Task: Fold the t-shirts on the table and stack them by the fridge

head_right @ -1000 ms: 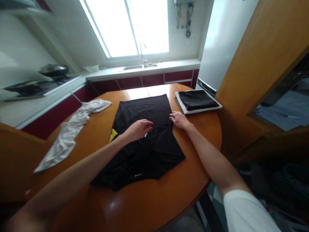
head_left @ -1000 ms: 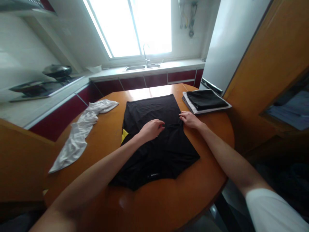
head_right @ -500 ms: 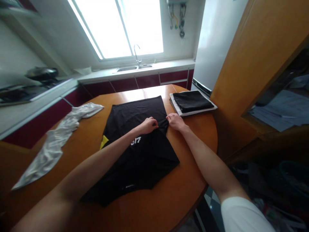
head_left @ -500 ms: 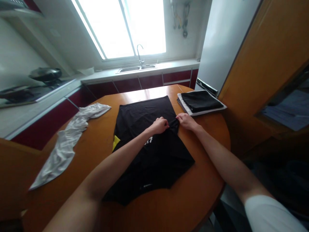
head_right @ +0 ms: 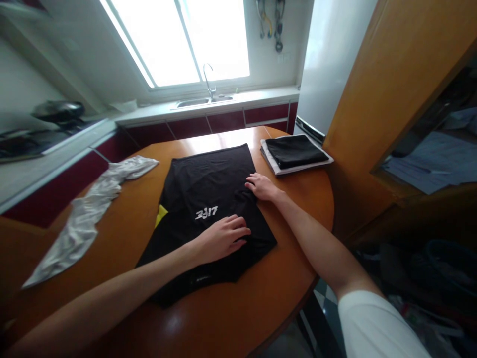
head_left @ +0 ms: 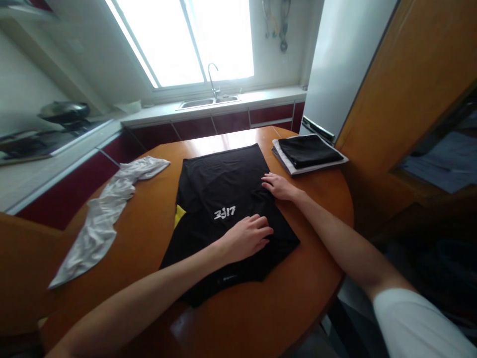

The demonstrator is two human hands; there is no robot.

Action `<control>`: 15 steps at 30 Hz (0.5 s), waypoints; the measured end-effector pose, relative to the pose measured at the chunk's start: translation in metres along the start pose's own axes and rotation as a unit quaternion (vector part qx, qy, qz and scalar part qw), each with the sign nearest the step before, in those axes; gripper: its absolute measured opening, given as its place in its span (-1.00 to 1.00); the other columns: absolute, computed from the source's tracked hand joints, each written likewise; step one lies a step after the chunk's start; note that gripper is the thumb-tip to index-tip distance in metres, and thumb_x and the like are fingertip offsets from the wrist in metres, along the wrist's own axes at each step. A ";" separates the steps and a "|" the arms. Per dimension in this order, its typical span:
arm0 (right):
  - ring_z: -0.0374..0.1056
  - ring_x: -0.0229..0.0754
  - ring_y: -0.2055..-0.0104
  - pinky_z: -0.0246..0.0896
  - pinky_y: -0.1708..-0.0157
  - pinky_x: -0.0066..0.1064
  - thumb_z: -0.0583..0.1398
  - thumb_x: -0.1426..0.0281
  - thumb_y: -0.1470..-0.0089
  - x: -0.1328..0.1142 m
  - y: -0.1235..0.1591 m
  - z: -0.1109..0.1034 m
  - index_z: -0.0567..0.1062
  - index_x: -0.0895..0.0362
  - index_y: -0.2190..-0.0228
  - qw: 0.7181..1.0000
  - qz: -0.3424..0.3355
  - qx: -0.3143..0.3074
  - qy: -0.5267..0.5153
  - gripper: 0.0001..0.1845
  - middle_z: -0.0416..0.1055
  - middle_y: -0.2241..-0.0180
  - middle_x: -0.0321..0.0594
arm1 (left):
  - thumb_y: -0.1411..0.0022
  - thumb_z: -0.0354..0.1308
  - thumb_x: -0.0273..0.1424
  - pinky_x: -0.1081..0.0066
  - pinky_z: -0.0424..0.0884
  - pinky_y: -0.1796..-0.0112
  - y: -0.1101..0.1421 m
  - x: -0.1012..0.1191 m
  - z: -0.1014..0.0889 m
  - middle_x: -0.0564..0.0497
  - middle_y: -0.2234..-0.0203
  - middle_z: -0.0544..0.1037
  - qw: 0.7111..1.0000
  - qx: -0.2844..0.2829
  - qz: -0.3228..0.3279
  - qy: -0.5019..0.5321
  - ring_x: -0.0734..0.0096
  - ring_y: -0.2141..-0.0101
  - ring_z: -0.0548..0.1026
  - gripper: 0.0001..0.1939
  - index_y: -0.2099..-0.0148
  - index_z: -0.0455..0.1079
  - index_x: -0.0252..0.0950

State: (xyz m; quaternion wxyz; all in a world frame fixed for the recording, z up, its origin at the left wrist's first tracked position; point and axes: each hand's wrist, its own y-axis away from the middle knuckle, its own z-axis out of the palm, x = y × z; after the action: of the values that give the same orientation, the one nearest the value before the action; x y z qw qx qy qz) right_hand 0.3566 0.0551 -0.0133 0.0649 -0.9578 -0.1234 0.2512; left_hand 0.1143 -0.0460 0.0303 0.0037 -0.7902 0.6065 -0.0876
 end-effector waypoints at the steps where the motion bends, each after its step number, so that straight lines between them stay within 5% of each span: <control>1: -0.03 0.00 -0.44 -0.15 -0.39 -0.12 0.06 0.18 -0.36 -0.001 0.001 0.001 0.40 0.16 -0.23 0.999 0.012 -0.029 0.019 -0.47 0.15 -0.36 0.00 | -0.42 0.08 -0.39 0.31 0.39 0.09 0.001 0.000 0.001 -0.07 0.14 0.46 1.000 -0.006 -0.002 -0.016 0.26 0.15 0.43 -0.80 -0.04 0.43 -0.21; 4: -0.28 0.01 -0.49 -0.34 -0.41 0.05 -0.06 0.06 -0.40 -0.003 0.005 0.001 0.18 0.10 -0.36 0.994 0.036 -0.082 0.058 -0.34 -0.12 -0.45 -0.05 | -0.40 0.04 -0.50 0.32 0.39 0.11 0.003 -0.001 0.001 -0.06 0.17 0.46 0.999 -0.012 -0.024 -0.042 0.26 0.15 0.43 -0.79 0.00 0.42 -0.23; 8: -0.38 0.02 -0.50 -0.42 -0.39 0.16 -0.11 0.07 -0.41 -0.002 0.008 -0.005 0.08 0.06 -0.40 0.990 0.047 -0.109 0.075 -0.34 -0.24 -0.47 -0.10 | -0.39 0.01 -0.56 0.38 0.39 0.07 0.006 0.000 0.001 -0.04 0.18 0.48 1.000 -0.003 -0.018 0.008 0.32 0.15 0.45 -0.76 0.02 0.43 -0.25; 11: -0.31 0.02 -0.50 -0.36 -0.39 0.17 -0.10 0.16 -0.41 0.006 0.006 -0.007 0.15 0.07 -0.37 0.993 0.055 -0.085 0.058 -0.40 -0.16 -0.46 -0.11 | -0.41 0.04 -0.48 0.39 0.41 0.07 0.008 0.002 0.000 -0.03 0.22 0.51 0.999 0.008 -0.006 0.038 0.34 0.18 0.49 -0.80 0.03 0.47 -0.24; 15: -0.02 -0.09 -0.43 -0.15 -0.41 -0.13 -0.09 0.34 -0.38 0.020 -0.001 -0.007 0.31 0.24 -0.29 0.999 0.047 0.024 -0.008 -0.44 0.11 -0.37 0.01 | -0.42 0.01 -0.44 0.35 0.42 0.00 -0.003 -0.007 0.001 -0.06 0.12 0.56 0.995 0.075 -0.055 0.040 0.32 0.12 0.53 -0.75 0.01 0.50 -0.23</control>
State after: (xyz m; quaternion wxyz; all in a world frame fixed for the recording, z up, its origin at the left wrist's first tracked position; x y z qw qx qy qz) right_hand 0.3769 0.0606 -0.0168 0.0752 -0.9587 -0.0730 0.2643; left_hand 0.1159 -0.0388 0.0288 0.0340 -0.8157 0.5537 -0.1641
